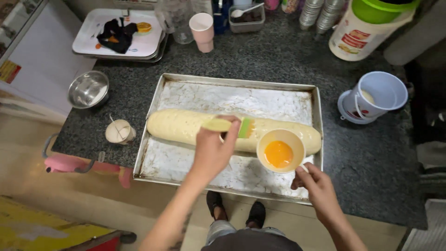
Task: Apply egg wash to a loaf of dough, prick holes in it, and sprinkle with sesame seeds.
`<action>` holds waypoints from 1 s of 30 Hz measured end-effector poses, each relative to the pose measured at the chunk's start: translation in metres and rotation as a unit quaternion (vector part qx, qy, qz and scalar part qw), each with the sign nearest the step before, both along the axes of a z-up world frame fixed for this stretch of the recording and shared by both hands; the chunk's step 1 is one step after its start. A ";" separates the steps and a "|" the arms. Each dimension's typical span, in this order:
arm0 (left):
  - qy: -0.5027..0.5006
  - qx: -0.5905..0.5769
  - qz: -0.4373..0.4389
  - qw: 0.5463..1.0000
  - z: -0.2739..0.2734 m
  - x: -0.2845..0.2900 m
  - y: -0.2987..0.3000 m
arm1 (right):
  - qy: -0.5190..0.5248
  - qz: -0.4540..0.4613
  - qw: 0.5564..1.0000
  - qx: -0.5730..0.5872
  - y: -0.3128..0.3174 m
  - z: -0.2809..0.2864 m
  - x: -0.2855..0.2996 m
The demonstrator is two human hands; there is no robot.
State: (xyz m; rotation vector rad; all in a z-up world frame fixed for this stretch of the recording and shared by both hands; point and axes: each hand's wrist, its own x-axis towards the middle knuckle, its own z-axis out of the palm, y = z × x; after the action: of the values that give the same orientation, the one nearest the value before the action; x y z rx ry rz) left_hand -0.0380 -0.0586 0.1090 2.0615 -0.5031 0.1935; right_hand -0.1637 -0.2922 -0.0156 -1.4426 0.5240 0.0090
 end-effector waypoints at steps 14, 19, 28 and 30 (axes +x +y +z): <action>-0.111 0.219 -0.088 0.965 0.025 -0.011 -0.035 | -0.017 0.090 0.993 -0.074 0.022 0.035 0.000; -0.144 0.250 -0.086 0.954 0.022 -0.018 -0.036 | -0.058 0.121 0.989 -0.058 0.020 0.037 -0.003; -0.260 0.143 -0.021 0.955 0.030 -0.041 -0.021 | -0.002 0.090 0.993 -0.072 0.005 0.029 -0.009; -0.230 0.088 0.029 0.969 -0.002 -0.038 -0.007 | 0.010 0.066 0.995 -0.069 -0.005 0.017 -0.014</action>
State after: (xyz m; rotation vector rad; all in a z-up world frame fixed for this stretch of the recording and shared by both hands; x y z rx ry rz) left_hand -0.0757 -0.0656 0.1067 2.2087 -0.7627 0.6959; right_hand -0.1773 -0.2975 0.0010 -1.6121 0.4532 0.0940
